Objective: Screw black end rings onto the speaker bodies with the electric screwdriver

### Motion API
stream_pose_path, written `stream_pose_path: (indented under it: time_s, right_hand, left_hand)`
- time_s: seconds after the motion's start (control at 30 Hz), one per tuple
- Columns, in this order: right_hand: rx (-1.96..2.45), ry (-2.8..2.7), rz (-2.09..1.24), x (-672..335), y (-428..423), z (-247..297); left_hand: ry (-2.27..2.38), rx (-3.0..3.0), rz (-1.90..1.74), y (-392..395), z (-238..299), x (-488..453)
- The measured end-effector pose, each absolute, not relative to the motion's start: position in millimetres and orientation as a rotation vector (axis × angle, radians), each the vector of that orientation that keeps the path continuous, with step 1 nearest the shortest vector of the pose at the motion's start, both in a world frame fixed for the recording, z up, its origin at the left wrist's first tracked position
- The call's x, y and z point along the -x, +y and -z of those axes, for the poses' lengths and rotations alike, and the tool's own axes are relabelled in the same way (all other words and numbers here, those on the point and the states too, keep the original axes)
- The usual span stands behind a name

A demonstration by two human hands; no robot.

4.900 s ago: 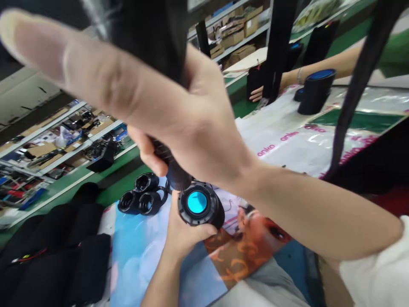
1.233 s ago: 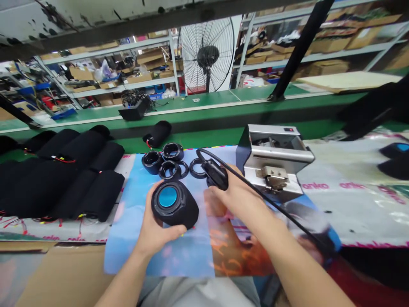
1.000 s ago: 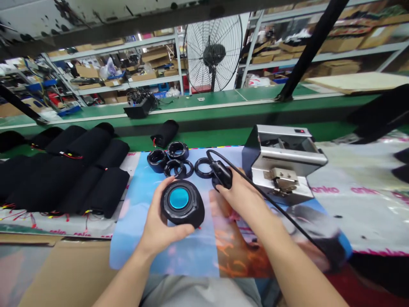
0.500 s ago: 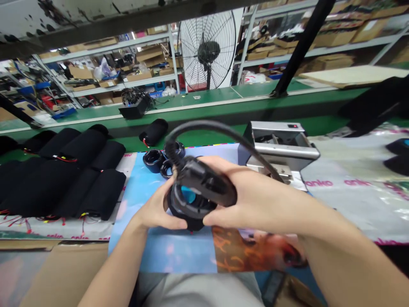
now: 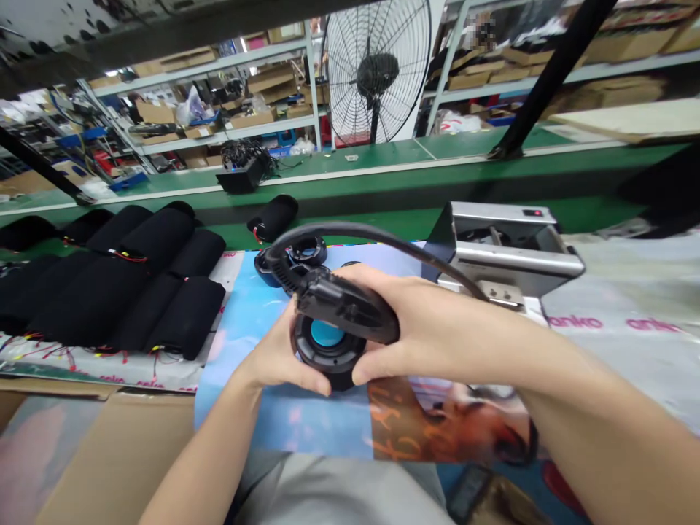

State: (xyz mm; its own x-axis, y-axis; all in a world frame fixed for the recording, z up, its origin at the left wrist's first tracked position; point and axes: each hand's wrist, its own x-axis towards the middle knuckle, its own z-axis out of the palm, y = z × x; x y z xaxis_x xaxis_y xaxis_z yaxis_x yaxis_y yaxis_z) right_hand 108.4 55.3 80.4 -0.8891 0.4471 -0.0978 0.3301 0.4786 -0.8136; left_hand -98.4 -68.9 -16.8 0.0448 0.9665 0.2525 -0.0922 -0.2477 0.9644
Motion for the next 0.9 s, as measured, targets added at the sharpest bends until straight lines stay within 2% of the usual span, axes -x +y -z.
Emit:
stream_pose_path:
  time_s: [0.1, 0.27, 0.7, 0.9]
  right_hand:
    - [0.795, -2.509, -1.524, -112.4, 53.7, -75.5]
    - [0.734, -2.467, -1.455, -113.4, 53.1, -68.8]
    - [0.781, -2.393, -1.584, -117.0, 50.9, -60.8]
    - [0.858, -2.356, -1.508, -118.2, 39.6, -60.7]
  left_hand:
    - [1.062, -1.289, -1.447, -75.6, 25.2, 89.4]
    - [1.166, -1.228, -1.503, -83.3, 26.2, 76.3]
    - [1.305, -1.166, -1.567, -90.4, 19.5, 59.5]
    - [1.310, -1.181, -1.592, -90.9, 18.0, 57.9]
